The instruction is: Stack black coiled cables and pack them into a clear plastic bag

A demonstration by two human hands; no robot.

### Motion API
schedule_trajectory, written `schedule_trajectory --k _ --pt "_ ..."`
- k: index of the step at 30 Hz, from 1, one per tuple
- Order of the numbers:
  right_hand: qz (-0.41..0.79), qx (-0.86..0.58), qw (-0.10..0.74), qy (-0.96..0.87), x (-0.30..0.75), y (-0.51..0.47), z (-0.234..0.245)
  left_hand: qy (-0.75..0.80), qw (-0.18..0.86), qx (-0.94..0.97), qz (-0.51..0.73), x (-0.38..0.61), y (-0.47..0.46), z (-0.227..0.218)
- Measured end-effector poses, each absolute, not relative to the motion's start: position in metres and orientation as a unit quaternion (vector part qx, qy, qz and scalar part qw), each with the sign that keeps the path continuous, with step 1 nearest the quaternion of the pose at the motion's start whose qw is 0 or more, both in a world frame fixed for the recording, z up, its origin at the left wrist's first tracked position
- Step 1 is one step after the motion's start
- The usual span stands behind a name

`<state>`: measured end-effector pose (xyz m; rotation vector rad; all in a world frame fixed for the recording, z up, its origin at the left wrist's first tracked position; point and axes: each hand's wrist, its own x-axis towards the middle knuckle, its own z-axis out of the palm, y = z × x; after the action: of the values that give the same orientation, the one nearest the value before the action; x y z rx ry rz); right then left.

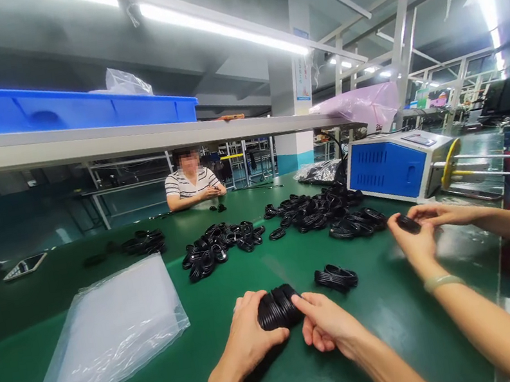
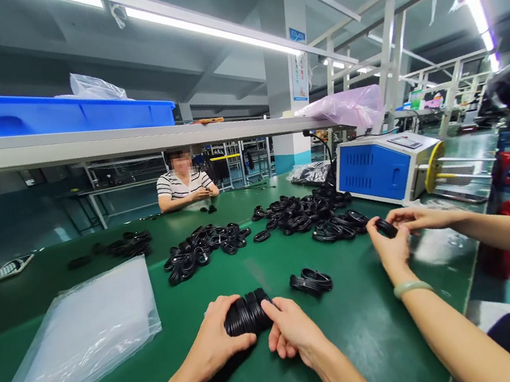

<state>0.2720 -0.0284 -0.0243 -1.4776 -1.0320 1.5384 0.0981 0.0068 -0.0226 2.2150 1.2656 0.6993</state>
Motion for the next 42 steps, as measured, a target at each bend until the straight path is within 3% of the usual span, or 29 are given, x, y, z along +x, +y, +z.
schedule_trajectory --k 13,21,26,31,42 --pt "0.466 -0.667 0.367 -0.450 0.268 -0.024 -0.037 0.480 0.253 0.801 0.252 0.099 0.003 -0.020" --pt "0.154 -0.728 0.264 -0.614 0.268 -0.030 -0.030 0.487 0.238 0.800 0.258 0.101 0.002 -0.023" --pt "0.146 -0.693 0.285 -0.645 0.263 -0.032 -0.035 0.478 0.266 0.792 0.271 0.102 0.001 -0.023" --pt "0.151 -0.658 0.348 -0.650 0.263 -0.027 -0.049 0.453 0.363 0.746 0.325 0.101 0.002 -0.025" --pt "0.176 -0.664 0.360 -0.631 0.265 -0.022 -0.055 0.470 0.433 0.676 0.366 0.100 0.005 -0.032"
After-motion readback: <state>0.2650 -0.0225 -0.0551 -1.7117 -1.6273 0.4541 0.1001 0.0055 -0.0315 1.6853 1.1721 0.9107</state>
